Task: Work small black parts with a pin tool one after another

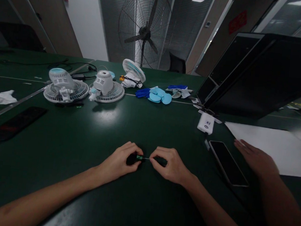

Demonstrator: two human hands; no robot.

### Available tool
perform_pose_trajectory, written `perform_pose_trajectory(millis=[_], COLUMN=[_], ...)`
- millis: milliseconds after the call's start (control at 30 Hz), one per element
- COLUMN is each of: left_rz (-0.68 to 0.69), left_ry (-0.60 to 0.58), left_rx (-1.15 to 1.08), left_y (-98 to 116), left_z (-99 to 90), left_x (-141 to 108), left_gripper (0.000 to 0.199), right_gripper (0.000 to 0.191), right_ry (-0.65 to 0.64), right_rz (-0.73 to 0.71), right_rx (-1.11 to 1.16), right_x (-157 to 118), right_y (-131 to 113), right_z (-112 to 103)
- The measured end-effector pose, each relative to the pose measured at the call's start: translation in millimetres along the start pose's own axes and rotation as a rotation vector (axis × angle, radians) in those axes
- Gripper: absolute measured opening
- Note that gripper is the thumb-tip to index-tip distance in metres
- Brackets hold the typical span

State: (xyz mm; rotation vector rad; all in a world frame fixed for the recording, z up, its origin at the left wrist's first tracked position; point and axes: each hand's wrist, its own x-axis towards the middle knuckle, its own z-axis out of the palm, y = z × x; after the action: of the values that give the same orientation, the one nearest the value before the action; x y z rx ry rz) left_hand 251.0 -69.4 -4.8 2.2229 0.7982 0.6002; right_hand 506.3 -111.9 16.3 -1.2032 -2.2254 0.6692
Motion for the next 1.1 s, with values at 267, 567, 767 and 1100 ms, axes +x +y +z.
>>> perform_pose_trajectory(millis=[267, 567, 767, 1100], left_rz=[0.007, -0.011, -0.005, 0.017], left_ry=[-0.017, -0.031, -0.031, -0.006], left_rx=[-0.003, 0.006, 0.002, -0.005], left_y=[1.2, 7.6, 5.2, 2.5], left_z=[-1.1, -4.7, -3.8, -1.5], left_x=[0.6, 0.1, 0.2, 0.0], left_gripper=[0.012, 0.012, 0.013, 0.012], right_gripper=[0.013, 0.012, 0.011, 0.011], right_ry=[-0.022, -0.025, -0.044, 0.016], right_rz=[-0.009, -0.006, 0.010, -0.016], right_rx=[-0.031, -0.045, -0.019, 0.019], right_x=[1.2, -0.2, -0.5, 3.6], right_y=[-2.5, -0.7, -1.2, -4.2], right_z=[-1.9, -2.0, -4.8, 4.6])
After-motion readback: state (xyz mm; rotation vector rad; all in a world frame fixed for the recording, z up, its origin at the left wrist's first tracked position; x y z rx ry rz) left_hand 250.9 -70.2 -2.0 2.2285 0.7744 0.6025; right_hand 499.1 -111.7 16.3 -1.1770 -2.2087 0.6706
